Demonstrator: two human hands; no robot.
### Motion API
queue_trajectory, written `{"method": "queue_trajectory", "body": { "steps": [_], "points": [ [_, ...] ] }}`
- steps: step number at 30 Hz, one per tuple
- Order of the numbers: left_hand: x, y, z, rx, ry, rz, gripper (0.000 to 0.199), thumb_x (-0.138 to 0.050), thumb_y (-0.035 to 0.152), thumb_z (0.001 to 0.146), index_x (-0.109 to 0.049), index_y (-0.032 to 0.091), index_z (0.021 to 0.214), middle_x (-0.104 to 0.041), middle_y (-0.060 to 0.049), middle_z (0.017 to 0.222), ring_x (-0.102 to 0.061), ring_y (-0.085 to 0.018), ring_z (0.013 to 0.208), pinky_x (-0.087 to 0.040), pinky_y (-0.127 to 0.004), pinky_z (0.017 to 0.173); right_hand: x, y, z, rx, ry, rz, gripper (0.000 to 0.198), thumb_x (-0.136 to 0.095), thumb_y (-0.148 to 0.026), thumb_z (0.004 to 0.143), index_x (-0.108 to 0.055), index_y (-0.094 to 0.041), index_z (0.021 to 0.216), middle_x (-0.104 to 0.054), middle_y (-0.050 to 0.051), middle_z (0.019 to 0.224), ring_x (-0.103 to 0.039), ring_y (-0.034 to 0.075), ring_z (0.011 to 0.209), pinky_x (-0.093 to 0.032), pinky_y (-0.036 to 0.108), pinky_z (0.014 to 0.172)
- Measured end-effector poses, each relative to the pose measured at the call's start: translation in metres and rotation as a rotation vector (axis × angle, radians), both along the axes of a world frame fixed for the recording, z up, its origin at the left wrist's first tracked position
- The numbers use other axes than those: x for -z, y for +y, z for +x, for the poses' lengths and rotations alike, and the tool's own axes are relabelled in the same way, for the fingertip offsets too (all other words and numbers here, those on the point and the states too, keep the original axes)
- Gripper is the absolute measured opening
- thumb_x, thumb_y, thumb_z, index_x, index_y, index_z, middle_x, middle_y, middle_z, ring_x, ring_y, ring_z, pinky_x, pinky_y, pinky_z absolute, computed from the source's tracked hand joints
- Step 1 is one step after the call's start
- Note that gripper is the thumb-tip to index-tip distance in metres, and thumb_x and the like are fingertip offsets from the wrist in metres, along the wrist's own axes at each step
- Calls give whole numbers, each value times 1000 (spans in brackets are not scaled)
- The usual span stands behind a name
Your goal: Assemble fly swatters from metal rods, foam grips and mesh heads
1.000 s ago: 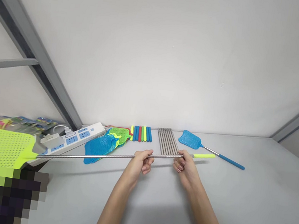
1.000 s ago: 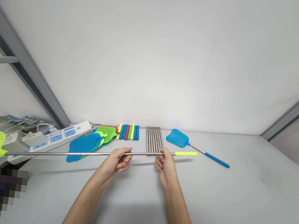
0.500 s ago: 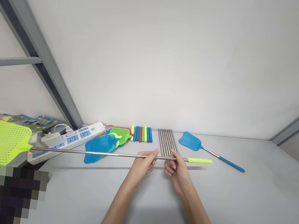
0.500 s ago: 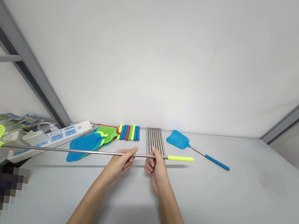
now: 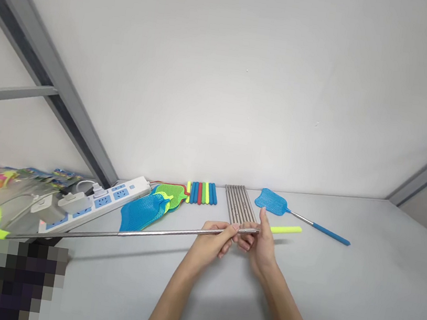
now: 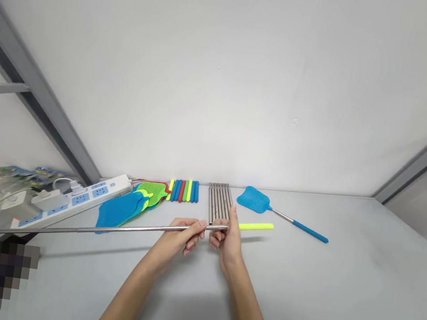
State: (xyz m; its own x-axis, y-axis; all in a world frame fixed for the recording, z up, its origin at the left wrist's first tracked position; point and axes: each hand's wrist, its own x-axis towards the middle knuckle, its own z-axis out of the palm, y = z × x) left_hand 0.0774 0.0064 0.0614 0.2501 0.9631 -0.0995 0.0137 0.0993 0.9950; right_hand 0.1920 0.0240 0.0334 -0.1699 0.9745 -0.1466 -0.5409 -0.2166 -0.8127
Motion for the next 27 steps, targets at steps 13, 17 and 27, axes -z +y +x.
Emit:
{"method": "queue_trajectory", "body": {
  "steps": [13,17,27],
  "points": [
    [6,-3,8,90,-132,-110,38,-41,43,74,-49,13,53,-44,3,38,-34,-5,33,-21,-18,37,15,-1,-10,3,9,-97,43,-33,-36,67,-34,-18,27,-30,-1,23,-15,4,24,-12,20,29],
    [8,-3,9,77,-137,-136,38,-43,45,73,-50,13,53,-44,3,39,-34,-5,34,-23,-18,37,15,-3,-12,26,-26,-120,44,-33,-37,67,-35,-19,27,-32,0,23,-21,6,22,-18,20,27],
    [3,-5,8,58,-110,-105,40,-43,45,74,-47,14,48,-41,4,34,-32,-5,33,-24,-19,39,5,-10,-19,-13,-19,-148,53,-34,-44,71,-34,-18,25,-36,2,21,-32,8,22,-21,20,29]
  ]
}}
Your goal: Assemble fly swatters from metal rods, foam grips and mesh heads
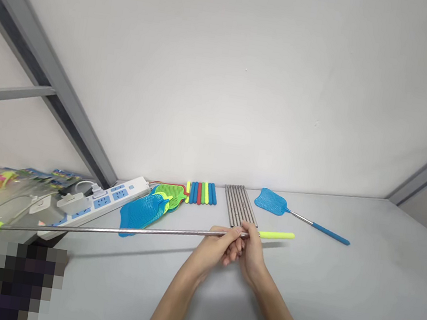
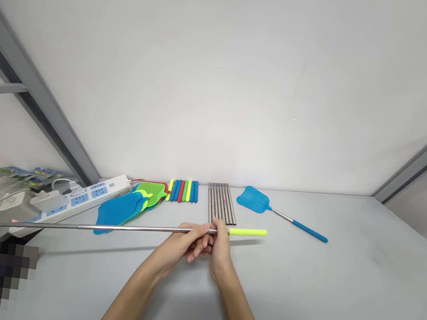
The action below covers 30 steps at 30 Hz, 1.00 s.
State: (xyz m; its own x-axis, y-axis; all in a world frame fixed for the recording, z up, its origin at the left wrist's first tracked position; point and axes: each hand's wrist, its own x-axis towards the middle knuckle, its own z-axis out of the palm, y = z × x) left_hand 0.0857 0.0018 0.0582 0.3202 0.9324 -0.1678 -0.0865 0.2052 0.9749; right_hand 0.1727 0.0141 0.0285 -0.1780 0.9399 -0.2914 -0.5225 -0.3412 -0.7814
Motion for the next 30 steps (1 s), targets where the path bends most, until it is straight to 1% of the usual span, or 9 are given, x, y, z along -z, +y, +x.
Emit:
{"method": "queue_trajectory", "body": {
  "steps": [4,6,8,10,13,19,21,25,30],
  "points": [
    [-3,1,-4,-49,44,11,48,-42,46,74,-37,16,37,-26,7,25,-23,-4,29,-23,-20,38,-8,-3,1,-67,-13,180,47,-46,-48,69,-42,-16,34,-41,-1,29,-31,6,28,-22,20,33],
    [-4,2,-6,-53,57,-1,48,-40,46,74,-39,16,36,-26,6,24,-22,-5,28,-23,-20,37,-10,-4,3,-119,-27,242,45,-48,-49,68,-44,-16,38,-42,-1,32,-30,6,30,-22,20,35],
    [-3,2,-7,-45,53,15,46,-39,44,74,-45,16,39,-29,6,25,-24,-5,28,-25,-20,38,-10,-3,5,-173,-28,273,46,-49,-49,68,-42,-16,38,-42,-2,33,-30,5,31,-22,20,36],
    [-4,3,-8,-25,43,37,44,-38,43,75,-51,15,44,-30,6,25,-26,-6,28,-26,-20,38,-9,-2,9,-218,-13,278,46,-48,-48,69,-39,-16,37,-43,-2,35,-30,5,32,-22,21,37],
    [-5,3,-9,-7,64,21,46,-35,46,76,-56,14,49,-32,5,25,-27,-6,27,-22,-20,36,-9,0,15,-275,17,249,43,-48,-43,71,-36,-17,39,-46,-1,38,-32,6,33,-23,21,39],
    [-9,1,-8,52,91,-30,52,-33,54,74,-58,12,55,-35,4,26,-32,-7,27,-22,-20,37,-12,1,27,-457,66,106,37,-46,-36,73,-37,-16,43,-41,-4,39,-32,5,33,-23,21,40],
    [-8,1,-8,60,62,-46,57,-28,57,74,-58,12,55,-38,3,29,-33,-7,28,-21,-20,37,-13,1,29,-467,73,109,36,-44,-35,73,-38,-16,43,-42,-3,40,-33,5,33,-23,21,40],
    [-7,2,-9,63,-10,-55,66,-17,60,75,-58,12,55,-40,2,33,-34,-7,30,-21,-20,37,-13,2,29,-432,89,159,35,-41,-33,74,-38,-16,44,-44,-2,42,-33,6,35,-24,22,42],
    [-5,4,-11,23,20,-52,64,-19,61,73,-53,13,48,-42,0,35,-34,-7,30,-20,-20,36,-14,1,26,-396,74,174,36,-43,-34,73,-38,-16,43,-41,-3,42,-34,6,37,-23,22,42]
  ]
}}
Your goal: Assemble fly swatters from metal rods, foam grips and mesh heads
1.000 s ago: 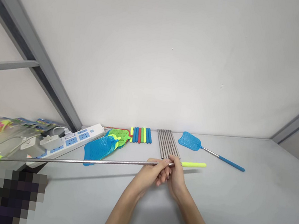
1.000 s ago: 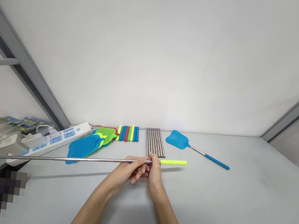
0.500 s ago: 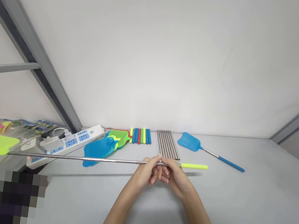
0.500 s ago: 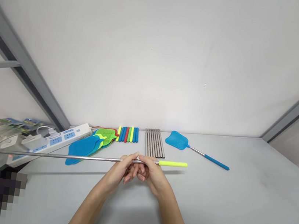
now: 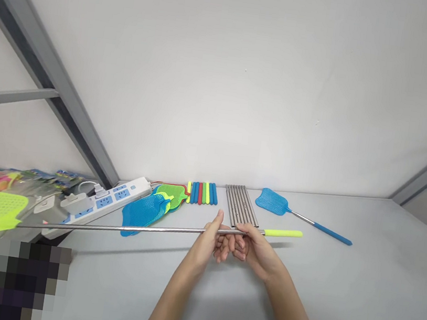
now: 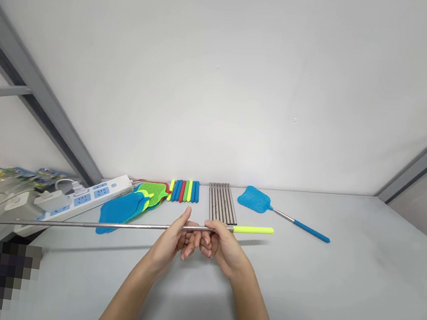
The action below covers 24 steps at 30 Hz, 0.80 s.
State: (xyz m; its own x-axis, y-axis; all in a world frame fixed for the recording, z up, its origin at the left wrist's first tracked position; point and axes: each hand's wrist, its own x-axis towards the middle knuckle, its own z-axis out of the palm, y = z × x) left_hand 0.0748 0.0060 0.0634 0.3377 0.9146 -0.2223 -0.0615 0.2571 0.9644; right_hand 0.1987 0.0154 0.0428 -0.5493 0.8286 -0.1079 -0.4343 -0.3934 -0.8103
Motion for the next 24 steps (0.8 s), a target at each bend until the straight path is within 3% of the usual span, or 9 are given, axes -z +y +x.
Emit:
{"method": "queue_trajectory", "body": {
  "steps": [3,10,24],
  "points": [
    [0,1,-2,-39,24,6,62,-22,62,72,-49,14,45,-40,1,33,-33,-6,30,-20,-20,36,0,0,-1,10,-6,-19,35,-44,-34,73,-36,-16,43,-41,-3,45,-33,6,37,-23,22,41],
    [-7,-2,-10,-46,-34,-17,56,-25,58,75,-48,14,50,-38,3,32,-31,-6,30,-19,-20,37,-5,3,3,132,-99,24,35,-50,-29,71,-29,-17,45,-23,-8,41,-20,4,36,-16,22,39],
    [-11,-3,-17,-38,-34,-108,58,-21,61,74,-48,14,53,-36,4,33,-28,-5,29,-16,-19,35,-8,8,11,146,-51,-76,33,-49,-25,70,-26,-18,48,-20,-9,42,-14,3,36,-12,21,38]
  ]
}}
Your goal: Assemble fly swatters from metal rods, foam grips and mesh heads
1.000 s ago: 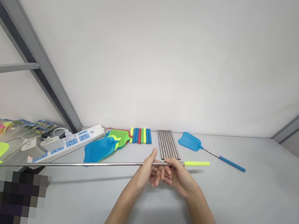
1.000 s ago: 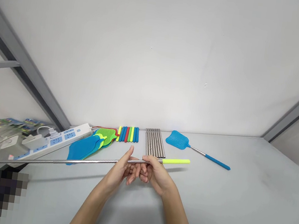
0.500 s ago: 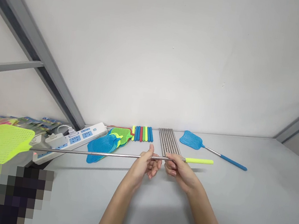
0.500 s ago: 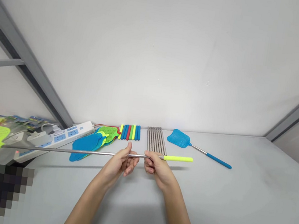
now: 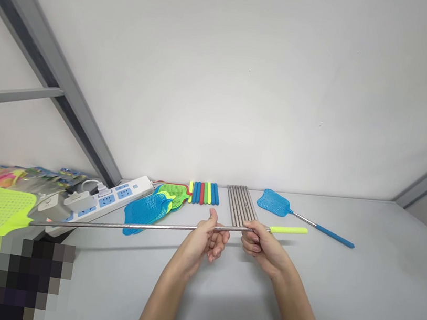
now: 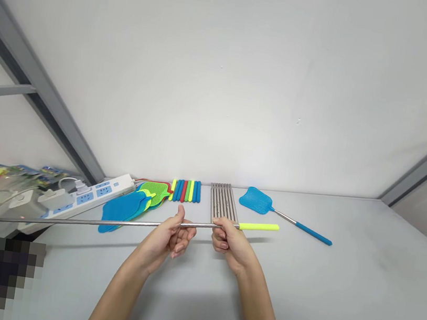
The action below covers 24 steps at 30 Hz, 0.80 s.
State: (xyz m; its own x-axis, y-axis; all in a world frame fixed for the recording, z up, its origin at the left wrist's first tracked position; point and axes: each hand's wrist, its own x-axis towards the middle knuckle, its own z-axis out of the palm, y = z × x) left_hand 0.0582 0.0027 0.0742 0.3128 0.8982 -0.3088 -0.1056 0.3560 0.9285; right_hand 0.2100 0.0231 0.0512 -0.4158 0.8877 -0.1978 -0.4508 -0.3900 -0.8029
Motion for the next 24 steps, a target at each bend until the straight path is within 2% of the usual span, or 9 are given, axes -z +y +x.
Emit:
{"method": "queue_trajectory", "body": {
  "steps": [24],
  "points": [
    [-2,-2,-8,-23,13,7,56,-23,58,76,-46,13,51,-28,6,32,-24,-3,29,-17,-18,35,1,1,9,26,-14,-10,34,-52,-24,69,-25,-18,48,-20,-9,43,-15,3,37,-10,21,38]
  ]
}}
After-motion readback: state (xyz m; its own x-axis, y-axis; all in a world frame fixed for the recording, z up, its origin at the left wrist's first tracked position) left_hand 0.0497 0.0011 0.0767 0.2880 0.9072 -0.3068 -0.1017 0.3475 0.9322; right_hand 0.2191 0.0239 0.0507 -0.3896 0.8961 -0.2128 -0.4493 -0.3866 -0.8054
